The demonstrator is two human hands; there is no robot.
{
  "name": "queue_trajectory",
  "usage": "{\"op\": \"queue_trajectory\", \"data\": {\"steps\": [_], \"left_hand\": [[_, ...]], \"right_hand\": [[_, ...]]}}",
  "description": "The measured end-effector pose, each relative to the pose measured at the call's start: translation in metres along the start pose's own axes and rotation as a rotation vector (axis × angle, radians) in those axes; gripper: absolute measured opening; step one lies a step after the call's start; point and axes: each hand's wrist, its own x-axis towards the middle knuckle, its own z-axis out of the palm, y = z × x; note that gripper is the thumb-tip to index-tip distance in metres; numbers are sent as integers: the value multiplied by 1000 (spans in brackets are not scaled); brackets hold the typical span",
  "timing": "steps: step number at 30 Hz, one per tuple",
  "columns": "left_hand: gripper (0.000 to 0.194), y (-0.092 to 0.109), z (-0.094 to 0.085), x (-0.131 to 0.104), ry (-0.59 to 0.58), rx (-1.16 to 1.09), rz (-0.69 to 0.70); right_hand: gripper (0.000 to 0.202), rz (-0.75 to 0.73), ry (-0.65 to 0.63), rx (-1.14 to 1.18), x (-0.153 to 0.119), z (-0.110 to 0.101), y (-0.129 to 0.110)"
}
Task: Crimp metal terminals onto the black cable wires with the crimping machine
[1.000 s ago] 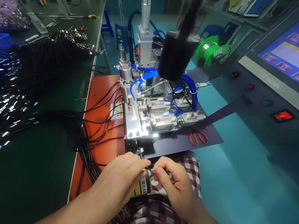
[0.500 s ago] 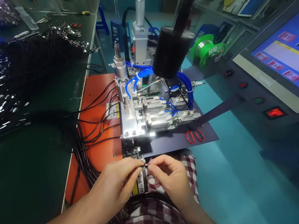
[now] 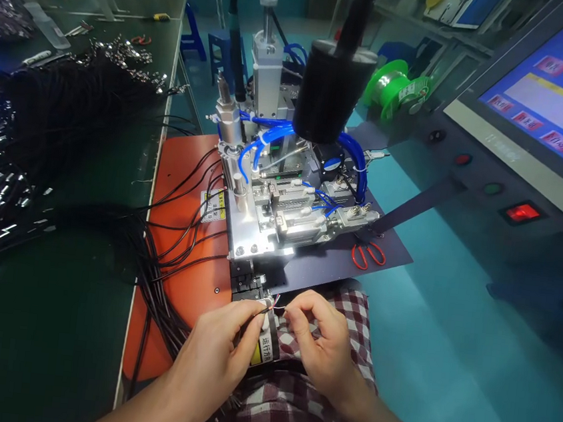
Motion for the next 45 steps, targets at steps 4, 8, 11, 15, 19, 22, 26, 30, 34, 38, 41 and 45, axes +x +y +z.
{"op": "queue_trajectory", "data": {"steps": [4, 8, 11, 15, 19, 22, 26, 30, 34, 38, 41, 45], "left_hand": [[17, -1, 0, -1, -14, -21, 6], [16, 3, -2, 1, -50, -32, -1], [17, 6, -4, 3, -90, -66, -8], [20, 6, -4, 3, -76, -118, -37], [19, 3, -3, 3, -12, -142, -27], [18, 1, -3, 4, 16, -172, -30], [15, 1, -2, 4, 38, -226, -63], [16, 2, -2, 2, 77, -227, -90], [17, 3, -2, 1, 126, -181, -74], [17, 4, -1, 1, 139, -208, -84], [15, 2, 1, 2, 129, -274, -112], [15, 0, 1, 3, 90, -383, -177]], "right_hand": [[3, -44, -41, -15, 4, -3, -5], [8, -148, -83, -131, 7, -4, -7], [12, -205, -133, -201, 8, -6, -8], [16, -223, -128, -230, 9, -5, -9], [21, -180, -122, -175, 6, -2, -6], [28, -80, -103, -29, 4, -1, -1], [26, 160, -47, 273, 3, -2, -1], [21, 366, -49, 502, 5, -4, -13], [18, 483, -132, 648, 4, -3, -24], [19, 521, -136, 766, 2, 3, -24], [21, 545, -134, 859, 3, 9, -20], [25, 594, -138, 974, 5, 12, -19]]}}
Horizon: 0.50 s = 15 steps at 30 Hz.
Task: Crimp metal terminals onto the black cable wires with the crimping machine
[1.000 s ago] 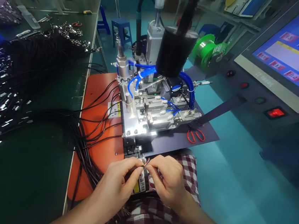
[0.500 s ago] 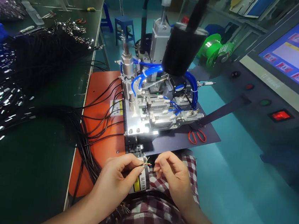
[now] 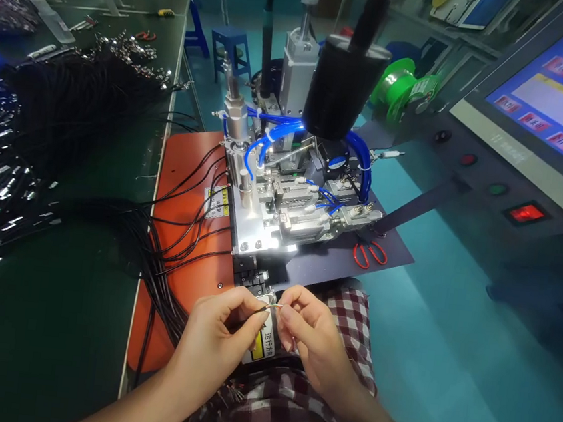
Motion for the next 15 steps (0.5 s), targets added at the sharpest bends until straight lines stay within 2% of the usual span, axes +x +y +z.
{"op": "queue_trajectory", "data": {"steps": [7, 15], "left_hand": [[15, 3, -1, 3, -34, -101, -80], [15, 2, -1, 3, -32, -70, -67]], "right_hand": [[25, 56, 4, 68, 3, 1, -3], [21, 40, 3, 57, 3, 3, -6]]}}
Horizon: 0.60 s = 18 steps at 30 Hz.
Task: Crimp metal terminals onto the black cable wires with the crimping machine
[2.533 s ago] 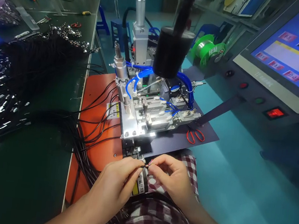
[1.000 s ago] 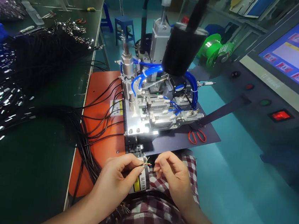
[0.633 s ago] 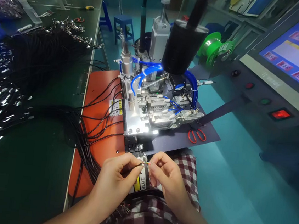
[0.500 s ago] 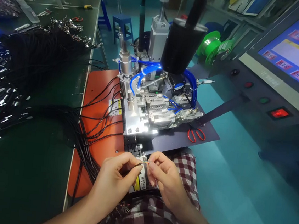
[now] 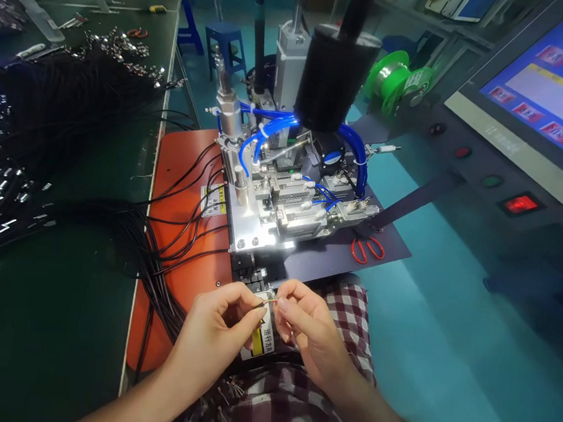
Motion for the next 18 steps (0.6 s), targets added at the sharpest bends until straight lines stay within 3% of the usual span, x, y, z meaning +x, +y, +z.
{"op": "queue_trajectory", "data": {"steps": [5, 11, 18], "left_hand": [[17, -2, 0, -1, 12, 25, -15], [19, 0, 0, 1, 32, 29, -38], [16, 3, -1, 0, -12, -79, -40]], "right_hand": [[20, -29, 5, -106, -3, 2, 1], [14, -239, 203, -375, -9, 4, 8], [15, -151, 78, -291, -3, 1, 14]]}}
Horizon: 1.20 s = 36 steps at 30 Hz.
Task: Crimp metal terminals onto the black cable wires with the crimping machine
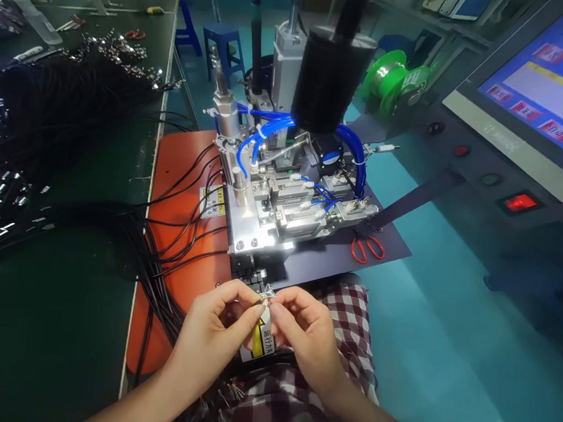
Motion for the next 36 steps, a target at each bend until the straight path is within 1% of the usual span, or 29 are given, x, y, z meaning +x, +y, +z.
{"op": "queue_trajectory", "data": {"steps": [2, 4, 6, 8, 11, 15, 17, 23, 27, 30, 36], "left_hand": [[15, 2, -2, 1, -49, -52, -11], [20, 5, -5, 3, -113, -103, -42], [21, 7, -8, 6, -169, -150, -101], [20, 7, -10, 8, -185, -196, -159], [20, 4, -9, 9, -137, -230, -213], [23, -1, -5, 7, -26, -227, -248], [24, -3, -3, 7, -4, -243, -266], [23, -2, -5, 9, -55, -263, -298], [19, -3, -7, 9, -74, -285, -298], [17, -2, -7, 9, -72, -298, -304], [17, -1, -6, 8, -72, -294, -297]], "right_hand": [[16, 7, -29, 31, 2, -2, 0], [15, 4, -53, 31, 3, -4, 0], [15, 6, -73, 20, 4, -7, 0], [15, 11, -95, 2, 4, -8, -1], [13, -2, -98, -62, 2, -5, -3], [11, -70, -7, -216, -1, 1, -3], [11, -99, 24, -274, -2, 2, -2], [9, -199, 22, -381, 0, 0, 1], [8, -226, 18, -403, 0, 0, 3], [9, -212, 7, -390, 0, 0, 2], [11, -125, -31, -301, 2, -4, -7]]}}
